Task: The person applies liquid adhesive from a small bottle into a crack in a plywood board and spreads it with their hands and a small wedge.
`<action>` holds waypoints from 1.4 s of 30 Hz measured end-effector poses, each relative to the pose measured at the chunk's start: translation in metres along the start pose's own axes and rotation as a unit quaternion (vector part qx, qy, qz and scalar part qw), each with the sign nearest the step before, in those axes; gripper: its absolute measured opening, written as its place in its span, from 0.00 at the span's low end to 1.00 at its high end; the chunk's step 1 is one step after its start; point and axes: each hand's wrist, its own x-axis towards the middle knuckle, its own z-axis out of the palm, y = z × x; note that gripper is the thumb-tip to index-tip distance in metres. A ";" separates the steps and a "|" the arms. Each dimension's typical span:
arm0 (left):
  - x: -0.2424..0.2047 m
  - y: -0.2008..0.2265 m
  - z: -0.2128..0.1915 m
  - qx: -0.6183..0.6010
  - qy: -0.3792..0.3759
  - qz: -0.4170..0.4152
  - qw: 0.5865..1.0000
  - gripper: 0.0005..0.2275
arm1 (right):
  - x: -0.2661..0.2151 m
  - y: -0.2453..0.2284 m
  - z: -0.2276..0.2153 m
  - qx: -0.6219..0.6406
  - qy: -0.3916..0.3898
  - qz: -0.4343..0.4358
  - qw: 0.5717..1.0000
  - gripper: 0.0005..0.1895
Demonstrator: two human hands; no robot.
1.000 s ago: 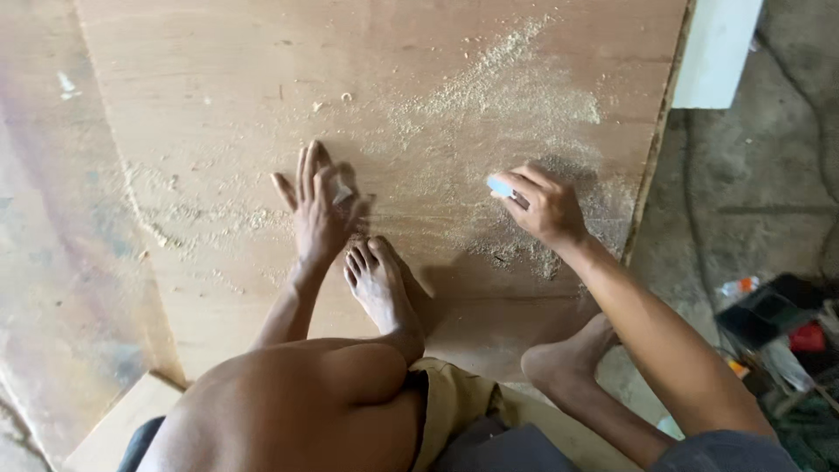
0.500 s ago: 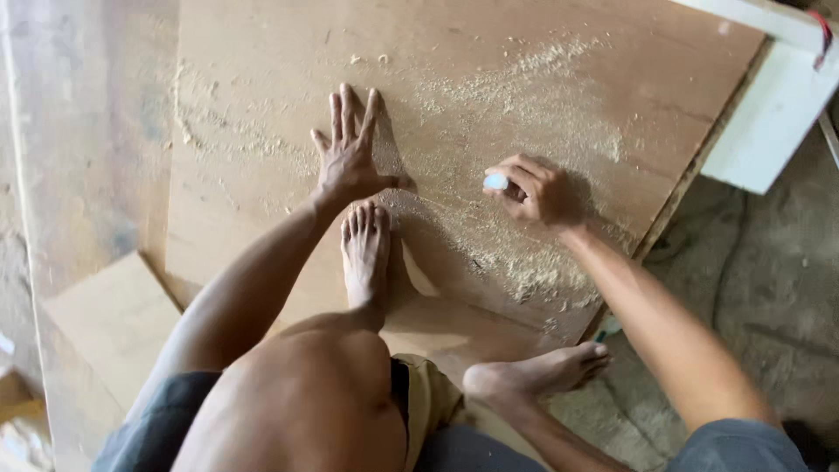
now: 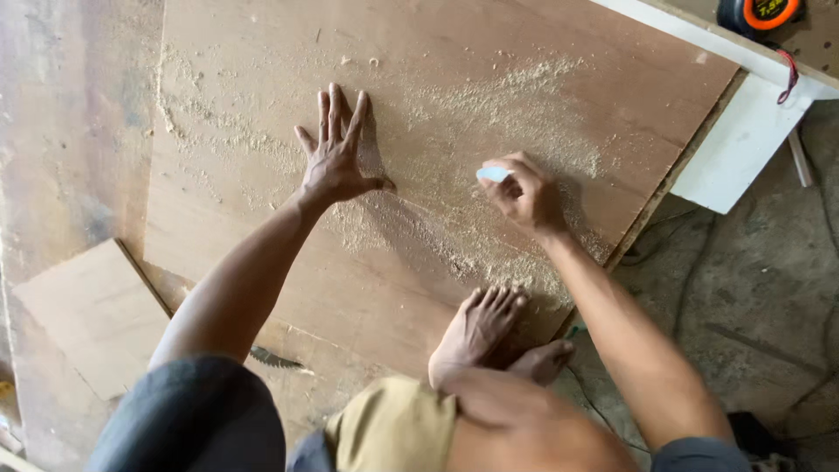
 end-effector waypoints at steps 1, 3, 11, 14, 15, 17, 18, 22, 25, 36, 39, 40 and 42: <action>-0.004 -0.004 0.004 -0.004 0.011 0.006 1.000 0.62 | 0.001 -0.007 -0.005 0.038 0.003 0.012 0.999 0.08; -0.012 -0.001 0.002 -0.012 0.010 -0.001 1.000 0.62 | -0.010 -0.012 -0.005 -0.020 0.048 0.042 0.998 0.11; -0.007 -0.006 -0.005 -0.012 -0.005 -0.022 1.000 0.62 | -0.007 -0.029 -0.011 -0.243 0.109 0.039 0.963 0.17; -0.012 -0.018 -0.003 -0.026 0.009 -0.020 0.999 0.62 | -0.001 -0.038 0.002 -0.253 0.109 0.004 0.961 0.12; -0.014 -0.025 0.004 -0.014 0.043 -0.006 0.999 0.55 | -0.002 -0.031 0.006 -0.249 0.102 -0.008 0.963 0.13; -0.029 -0.032 0.016 -0.014 0.080 -0.013 0.997 0.47 | -0.003 -0.024 0.013 -0.238 0.077 -0.031 0.968 0.15; -0.042 -0.031 0.020 -0.053 0.179 -0.021 0.982 0.35 | -0.003 -0.024 0.015 -0.226 0.081 -0.020 0.971 0.15; -0.109 -0.024 0.061 -0.112 0.386 -0.111 0.909 0.24 | -0.024 0.004 0.013 -0.196 0.069 -0.034 0.978 0.15; -0.165 -0.003 0.105 -0.077 0.373 -0.177 0.907 0.25 | -0.019 -0.011 0.015 -0.169 0.103 -0.038 0.980 0.12; -0.285 0.110 0.196 -0.252 0.348 -0.532 0.729 0.51 | -0.040 -0.041 -0.025 -0.136 0.079 -0.041 0.987 0.09; -0.287 0.124 0.199 -0.244 0.334 -0.530 0.740 0.49 | -0.058 -0.042 -0.047 -0.111 0.046 -0.063 0.991 0.09; -0.288 0.126 0.195 -0.246 0.323 -0.526 0.747 0.49 | -0.066 -0.044 -0.053 -0.105 0.030 -0.074 0.991 0.10; -0.289 0.122 0.203 -0.242 0.301 -0.528 0.756 0.49 | -0.087 -0.028 -0.058 -0.087 0.003 -0.035 0.996 0.15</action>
